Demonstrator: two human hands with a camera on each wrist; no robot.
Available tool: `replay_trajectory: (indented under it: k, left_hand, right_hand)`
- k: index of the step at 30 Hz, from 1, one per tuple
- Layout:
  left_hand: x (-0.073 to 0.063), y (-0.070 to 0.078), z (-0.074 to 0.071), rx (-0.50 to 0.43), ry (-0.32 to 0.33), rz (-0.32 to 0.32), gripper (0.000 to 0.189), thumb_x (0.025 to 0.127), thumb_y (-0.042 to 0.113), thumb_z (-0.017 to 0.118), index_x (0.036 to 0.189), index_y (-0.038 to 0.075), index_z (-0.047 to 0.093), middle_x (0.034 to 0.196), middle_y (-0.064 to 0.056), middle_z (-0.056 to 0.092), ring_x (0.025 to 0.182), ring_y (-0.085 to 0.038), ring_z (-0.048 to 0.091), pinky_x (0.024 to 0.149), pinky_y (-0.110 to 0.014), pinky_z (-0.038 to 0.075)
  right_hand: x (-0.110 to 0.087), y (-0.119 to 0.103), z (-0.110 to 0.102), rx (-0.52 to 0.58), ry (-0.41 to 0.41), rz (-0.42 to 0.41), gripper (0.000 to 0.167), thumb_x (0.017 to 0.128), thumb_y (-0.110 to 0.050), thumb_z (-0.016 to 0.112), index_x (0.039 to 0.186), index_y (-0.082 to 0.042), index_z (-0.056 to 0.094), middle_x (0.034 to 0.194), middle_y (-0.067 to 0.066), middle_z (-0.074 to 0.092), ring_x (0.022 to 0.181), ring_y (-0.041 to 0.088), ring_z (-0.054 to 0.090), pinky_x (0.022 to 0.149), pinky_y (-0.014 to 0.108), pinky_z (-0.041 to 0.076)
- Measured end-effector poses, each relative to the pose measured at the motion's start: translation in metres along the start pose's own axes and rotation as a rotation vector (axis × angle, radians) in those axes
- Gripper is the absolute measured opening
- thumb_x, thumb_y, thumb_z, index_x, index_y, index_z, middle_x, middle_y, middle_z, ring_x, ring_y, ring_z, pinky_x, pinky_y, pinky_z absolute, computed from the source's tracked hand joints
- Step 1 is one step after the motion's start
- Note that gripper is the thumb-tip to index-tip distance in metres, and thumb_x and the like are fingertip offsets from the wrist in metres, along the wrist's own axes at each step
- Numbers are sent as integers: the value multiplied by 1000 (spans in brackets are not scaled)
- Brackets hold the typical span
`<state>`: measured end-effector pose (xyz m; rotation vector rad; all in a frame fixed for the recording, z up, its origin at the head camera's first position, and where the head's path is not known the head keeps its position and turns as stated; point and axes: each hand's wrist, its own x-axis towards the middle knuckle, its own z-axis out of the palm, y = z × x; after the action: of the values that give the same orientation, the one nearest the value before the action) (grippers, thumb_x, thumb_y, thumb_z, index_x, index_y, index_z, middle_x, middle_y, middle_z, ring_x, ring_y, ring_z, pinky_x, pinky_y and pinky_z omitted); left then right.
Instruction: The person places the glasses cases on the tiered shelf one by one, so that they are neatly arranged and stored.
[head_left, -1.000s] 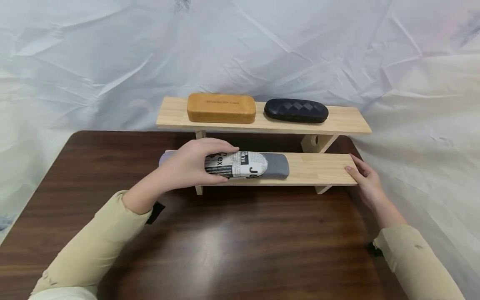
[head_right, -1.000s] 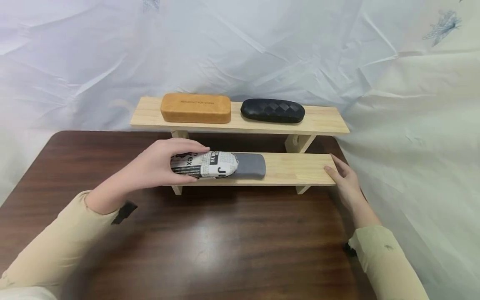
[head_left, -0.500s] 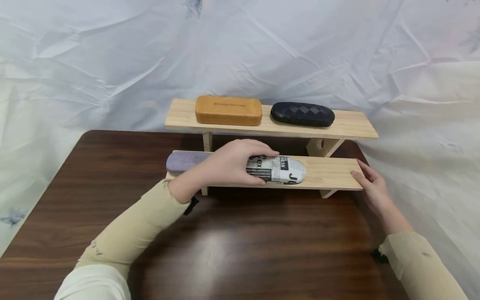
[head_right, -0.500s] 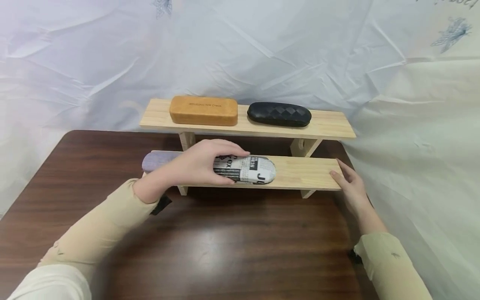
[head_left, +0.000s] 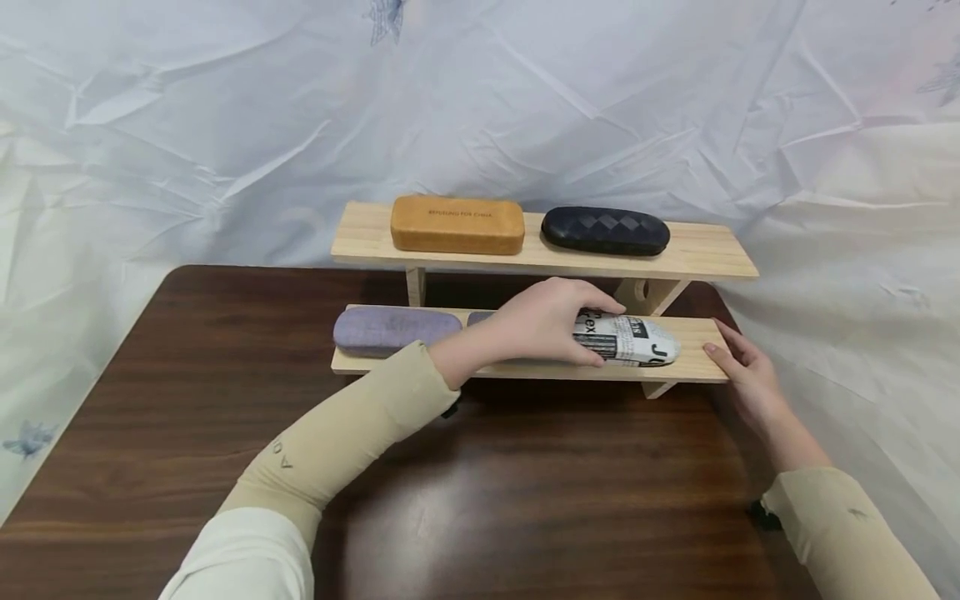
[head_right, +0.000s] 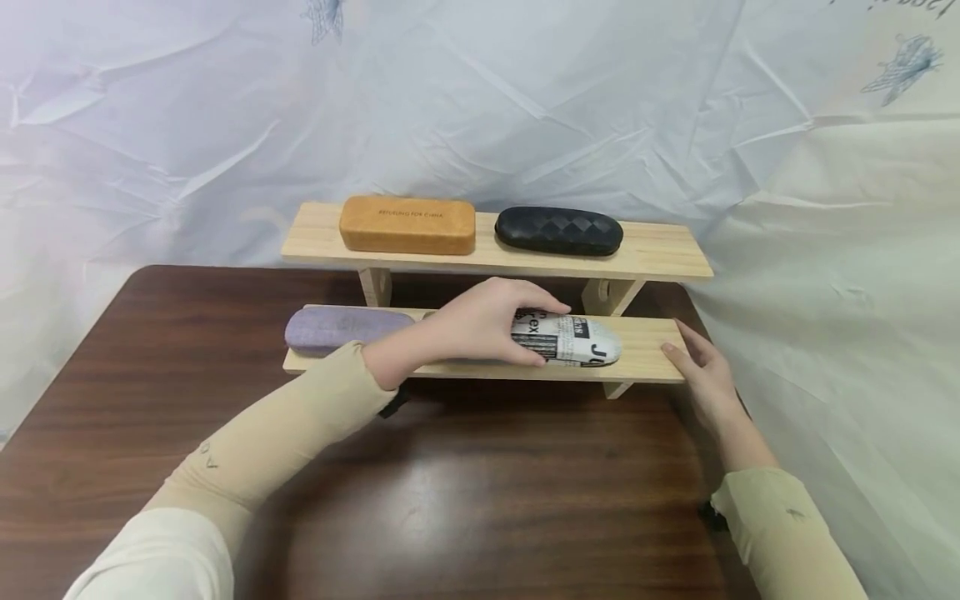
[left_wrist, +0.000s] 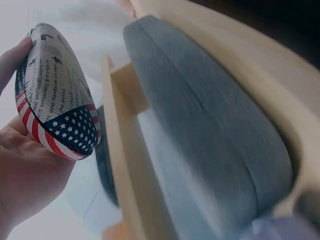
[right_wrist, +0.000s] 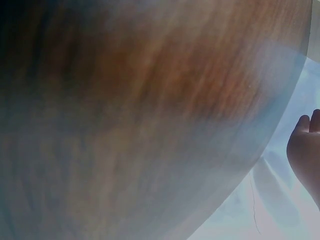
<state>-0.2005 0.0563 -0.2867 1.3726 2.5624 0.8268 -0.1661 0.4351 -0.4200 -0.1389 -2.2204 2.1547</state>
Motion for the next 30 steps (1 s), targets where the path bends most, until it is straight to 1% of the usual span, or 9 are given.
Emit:
replay_trajectory:
  k: [5, 10, 13, 18, 23, 25, 26, 28, 30]
  left_hand:
    - [26, 2, 10, -46, -35, -4, 66, 87, 34, 90, 145, 14, 66, 141, 3, 72, 124, -8, 66, 104, -17, 49]
    - [49, 6, 24, -68, -33, -6, 66, 87, 34, 90, 145, 14, 67, 139, 4, 73, 120, -5, 67, 99, -12, 48]
    - [62, 7, 33, -75, -24, -39, 66, 87, 35, 90, 145, 14, 67, 140, 4, 72, 119, -4, 67, 97, -9, 46]
    - [78, 7, 46, -93, -16, -113, 67, 87, 37, 89, 146, 16, 66, 143, 6, 70, 124, -3, 66, 98, -8, 46]
    - [93, 11, 54, -31, -23, -176, 68, 87, 42, 89, 148, 23, 64, 145, 12, 69, 125, 0, 64, 99, -9, 46]
    - [97, 13, 57, -10, -39, -200, 69, 87, 43, 88, 149, 26, 63, 145, 15, 68, 124, 2, 63, 97, -9, 47]
    - [99, 14, 59, 0, -49, -211, 69, 87, 44, 88, 149, 28, 63, 145, 17, 67, 123, 3, 62, 97, -10, 47]
    - [101, 15, 62, 18, -68, -223, 69, 87, 44, 88, 150, 29, 62, 144, 17, 67, 121, 2, 62, 96, -12, 48]
    - [101, 15, 66, 49, -90, -226, 69, 88, 44, 87, 150, 30, 62, 143, 17, 67, 121, 1, 61, 97, -13, 48]
  right_hand:
    - [0, 0, -2, 14, -9, -16, 66, 107, -10, 62, 167, -12, 34, 117, -20, 63, 97, -7, 64, 81, 8, 55]
    - [-1, 3, -4, 114, -46, -84, 55, 107, 1, 56, 158, -18, 52, 119, -22, 70, 101, -6, 68, 82, 10, 57]
    - [0, 4, -4, 140, -62, -104, 54, 106, 6, 54, 153, -20, 58, 119, -20, 72, 101, -6, 69, 82, 10, 57]
    - [3, 5, -2, 123, -54, -102, 49, 107, 4, 55, 139, -29, 69, 116, -19, 75, 98, -5, 69, 82, 9, 56]
    - [5, 5, -1, 129, -50, -115, 47, 107, 4, 55, 127, -35, 74, 119, -20, 74, 100, -6, 67, 83, 8, 54]
    - [4, 5, -1, 134, -47, -121, 48, 106, 5, 55, 128, -33, 73, 119, -20, 74, 101, -6, 67, 83, 7, 54]
    - [4, 5, -1, 135, -50, -123, 48, 106, 6, 55, 132, -31, 72, 120, -20, 74, 101, -6, 67, 83, 7, 54]
    - [3, 5, -1, 134, -56, -124, 50, 106, 6, 53, 143, -25, 66, 119, -19, 74, 101, -6, 68, 83, 8, 55]
    - [2, 5, -2, 135, -62, -119, 54, 107, 7, 52, 155, -17, 56, 119, -18, 74, 100, -5, 69, 82, 9, 56]
